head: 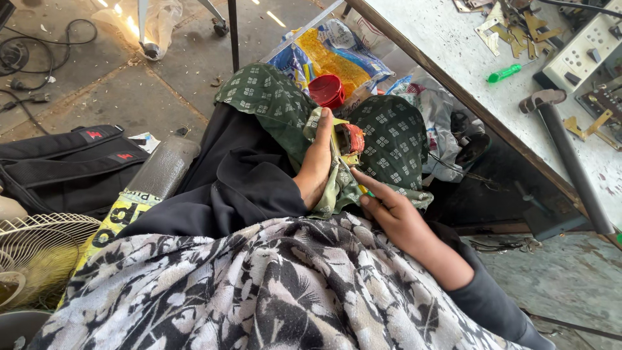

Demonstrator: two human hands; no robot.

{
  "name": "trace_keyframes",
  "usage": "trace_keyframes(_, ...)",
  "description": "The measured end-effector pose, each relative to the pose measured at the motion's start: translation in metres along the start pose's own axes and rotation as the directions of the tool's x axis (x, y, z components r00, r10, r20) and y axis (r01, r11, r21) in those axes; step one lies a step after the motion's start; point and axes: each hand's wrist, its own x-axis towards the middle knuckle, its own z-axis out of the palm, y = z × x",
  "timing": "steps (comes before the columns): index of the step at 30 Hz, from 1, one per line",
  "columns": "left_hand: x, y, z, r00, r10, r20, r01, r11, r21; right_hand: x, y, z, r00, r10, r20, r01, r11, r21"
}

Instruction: The person disassembles and repairs a transformer by using a screwdriver to remove internal components and scrapings bits of wire with a small blade.

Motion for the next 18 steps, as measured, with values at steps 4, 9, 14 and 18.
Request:
trace_keyframes(4,0.003,-0.003,-0.004,0.992,0.014,-0.127,-0.007,0.999,0.054,0.0,0.016,0.014,0.961,-0.271,-0.064,0.266,0.961,-0.071)
trace_keyframes(9,0.011,-0.012,-0.004,0.96,0.247,0.131,-0.261,0.96,0.105,0.01,0.021,0.021,0.99,-0.036,-0.135,0.045,0.997,0.062)
trace_keyframes(14,0.004,-0.013,0.003,0.994,0.111,-0.022,-0.109,0.99,0.084,0.008,0.017,0.018,0.989,-0.041,-0.142,0.067,0.981,0.181)
trace_keyframes(18,-0.001,-0.002,0.0,0.995,0.1,-0.009,-0.1,0.995,0.006,-0.006,0.015,0.017,0.998,0.011,-0.064,0.0,0.984,0.179)
